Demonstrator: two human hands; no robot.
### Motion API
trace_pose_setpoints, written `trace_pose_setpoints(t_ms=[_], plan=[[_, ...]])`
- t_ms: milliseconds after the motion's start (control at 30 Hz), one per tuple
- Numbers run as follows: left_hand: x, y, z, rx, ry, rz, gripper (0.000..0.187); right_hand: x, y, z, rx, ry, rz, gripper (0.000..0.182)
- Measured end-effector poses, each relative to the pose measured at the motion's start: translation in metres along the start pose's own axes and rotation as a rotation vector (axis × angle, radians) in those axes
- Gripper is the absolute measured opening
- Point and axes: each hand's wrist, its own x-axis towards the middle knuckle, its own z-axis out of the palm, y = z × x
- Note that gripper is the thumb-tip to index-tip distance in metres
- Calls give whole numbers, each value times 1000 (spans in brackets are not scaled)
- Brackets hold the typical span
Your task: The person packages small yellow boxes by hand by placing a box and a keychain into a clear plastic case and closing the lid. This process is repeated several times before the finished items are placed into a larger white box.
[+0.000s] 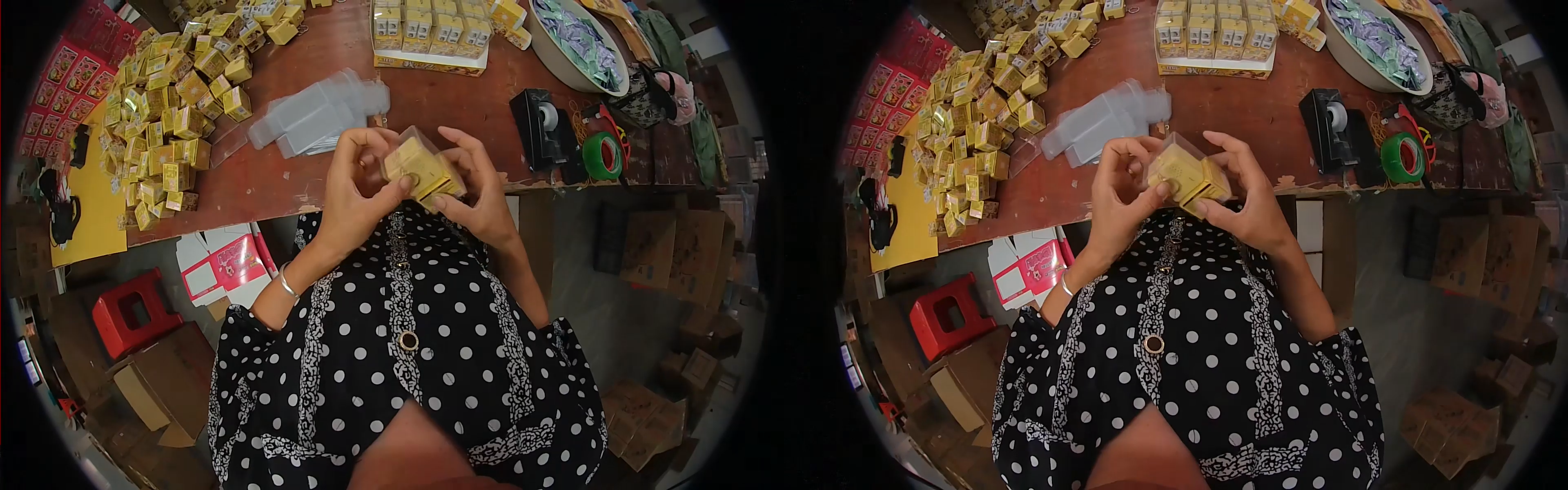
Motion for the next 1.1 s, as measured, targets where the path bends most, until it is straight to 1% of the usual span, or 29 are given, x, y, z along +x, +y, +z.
trace_pose_setpoints(t_ms=[33,100,133,167,200,233,267,300,333,367,400,467,500,567,600,667,700,767,800,867,1000,1067,1100], plan=[[0,4,0,-1,-5,-3,39,-2,-2,-3,48,46,-7,83],[1,10,0,406,-92,-26,50,-6,-8,-6,95,115,-16,83],[2,9,-2,397,-114,-30,50,-7,-14,-8,61,89,24,85],[4,8,-5,464,-245,-54,56,-9,-20,-10,23,67,64,86],[7,5,-2,529,-378,-72,62,-10,-27,-10,-23,20,66,83],[5,7,6,373,-305,-247,61,-14,-29,-15,-36,48,65,83],[5,8,9,365,-330,-244,61,-16,-31,-21,-83,77,33,80],[5,9,7,328,-311,-324,57,-17,-31,-26,-127,105,1,78],[6,10,5,291,-285,-405,54,-19,-24,-43,-136,296,-66,58],[5,7,2,330,-269,-369,49,-22,-12,-69,-197,526,-20,46],[5,5,1,324,-279,-371,49,-27,-1,-97,-256,753,29,36],[6,2,1,333,-273,-367,50,-38,9,-143,-590,928,55,25],[7,0,3,329,-278,-366,50,-42,21,-165,-593,933,56,25],[8,-2,7,311,-294,-373,52,-49,43,-198,-926,806,85,26],[9,-3,7,311,-294,-372,52,-48,42,-203,-926,806,85,26],[10,-5,8,306,-298,-381,52,-46,42,-209,-763,740,143,27],[9,-5,8,308,-295,-384,52,-44,40,-209,-760,736,144,27],[9,-6,6,341,-287,-380,52,-42,32,-206,-468,650,270,25],[9,-6,6,343,-286,-380,52,-42,29,-203,-466,649,269,25],[9,-5,5,334,-272,-403,52,-41,24,-195,-275,673,253,20],[8,-7,3,316,-269,-375,52,-45,36,-200,-219,637,168,18],[8,-7,3,287,-266,-407,52,-50,40,-199,67,753,58,15],[7,-7,3,288,-266,-408,52,-53,42,-198,68,753,58,15]])
